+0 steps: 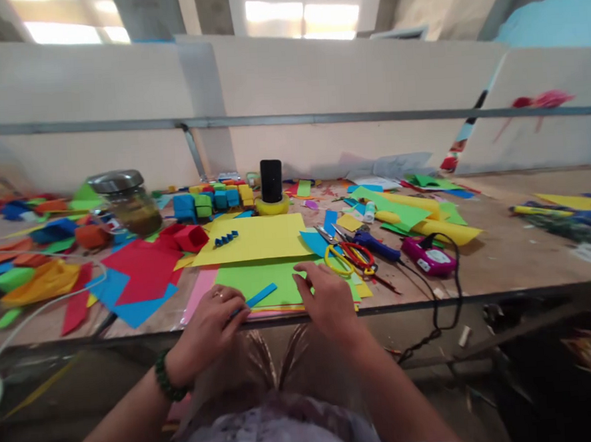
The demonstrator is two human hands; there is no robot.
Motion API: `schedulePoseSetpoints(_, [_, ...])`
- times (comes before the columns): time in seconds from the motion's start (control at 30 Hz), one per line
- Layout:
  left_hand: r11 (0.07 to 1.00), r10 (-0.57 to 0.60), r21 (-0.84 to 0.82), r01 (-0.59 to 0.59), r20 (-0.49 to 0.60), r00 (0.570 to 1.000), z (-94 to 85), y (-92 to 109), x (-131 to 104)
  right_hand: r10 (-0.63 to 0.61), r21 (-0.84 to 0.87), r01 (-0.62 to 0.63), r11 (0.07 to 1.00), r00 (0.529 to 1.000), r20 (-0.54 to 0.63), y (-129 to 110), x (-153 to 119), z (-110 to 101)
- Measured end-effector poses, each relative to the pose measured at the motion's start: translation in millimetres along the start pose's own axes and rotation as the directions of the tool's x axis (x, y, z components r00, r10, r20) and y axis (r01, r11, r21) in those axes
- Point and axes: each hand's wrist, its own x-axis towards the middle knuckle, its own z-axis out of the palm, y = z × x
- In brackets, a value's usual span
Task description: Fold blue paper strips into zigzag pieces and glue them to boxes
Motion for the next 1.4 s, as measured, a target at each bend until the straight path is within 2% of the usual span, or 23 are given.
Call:
schedulePoseSetpoints(0.1, [0.992,-0.128,0.007,0.129,-0.043,0.991,2.8,-1,2,0.048,0.271,-0.037,0.962,0.998,-0.032,-12,-22,-5])
schedulePoseSetpoints(0.23, [0.974,-0.221,-0.049,0.223,0.047,0.974,-1.7,-2,10,0.090,0.411,-0.100,0.906,0.995,0.043,-24,-41,-5])
schedulePoseSetpoints(0.3, [0.971,-0.218,-0.085,0.225,0.084,0.972,-3.8,-4,13,0.121,0.442,-0.135,0.887,0.991,0.061,-26,-44,-4])
schedulePoseSetpoints(0.37, [0.972,-0.209,-0.093,0.216,0.077,0.975,-4.1,-5,14,0.144,0.454,-0.170,0.875,0.985,0.091,-26,-46,-4])
schedulePoseSetpoints(0.5, [0.971,-0.198,-0.127,0.202,0.045,0.979,0.4,-6,13,0.146,0.477,-0.269,0.837,0.949,0.279,-32,-49,2])
schedulePoseSetpoints(0.57, [0.963,-0.211,-0.165,0.212,0.024,0.977,2.8,-8,12,0.145,0.503,-0.308,0.807,0.930,0.338,-37,-51,5])
schedulePoseSetpoints(0.7, [0.943,-0.228,-0.254,0.215,-0.022,0.973,3.1,-9,10,0.150,0.535,-0.335,0.776,0.921,0.360,-47,-59,5])
schedulePoseSetpoints(0.8, [0.911,-0.234,-0.361,0.200,-0.051,0.971,1.4,2,-3,0.206,0.640,-0.387,0.664,0.917,0.341,-54,-65,2])
schedulePoseSetpoints(0.9, [0.861,-0.209,-0.479,0.171,-0.027,0.977,1.1,22,-26,0.301,0.769,-0.407,0.494,0.909,0.288,-61,-70,-5])
schedulePoseSetpoints(0.97, [0.789,-0.193,-0.594,0.157,0.003,0.981,0.9,36,-44,0.328,0.800,-0.411,0.437,0.901,0.283,-66,-73,-11])
schedulePoseSetpoints(1.07, [0.606,-0.132,-0.778,0.165,0.106,0.986,0.4,48,-64,0.299,0.782,-0.414,0.466,0.906,0.300,-75,-76,-22])
schedulePoseSetpoints(1.17, [0.467,-0.075,-0.851,0.241,0.234,0.969,2.8,54,-71,0.214,0.753,-0.402,0.521,0.915,0.341,-82,-80,-30])
schedulePoseSetpoints(1.27, [0.433,-0.124,-0.869,0.241,0.207,0.970,9.6,59,-69,0.186,0.741,-0.396,0.543,0.917,0.354,-82,-83,-28])
schedulePoseSetpoints(1.33, [0.442,-0.143,-0.874,0.203,0.155,0.978,14.0,62,-68,0.216,0.743,-0.400,0.537,0.916,0.338,-81,-85,-26])
schedulePoseSetpoints(1.4, [0.419,-0.132,-0.886,0.200,0.158,0.978,16.9,65,-69,0.254,0.743,-0.406,0.532,0.914,0.317,-78,-85,-24])
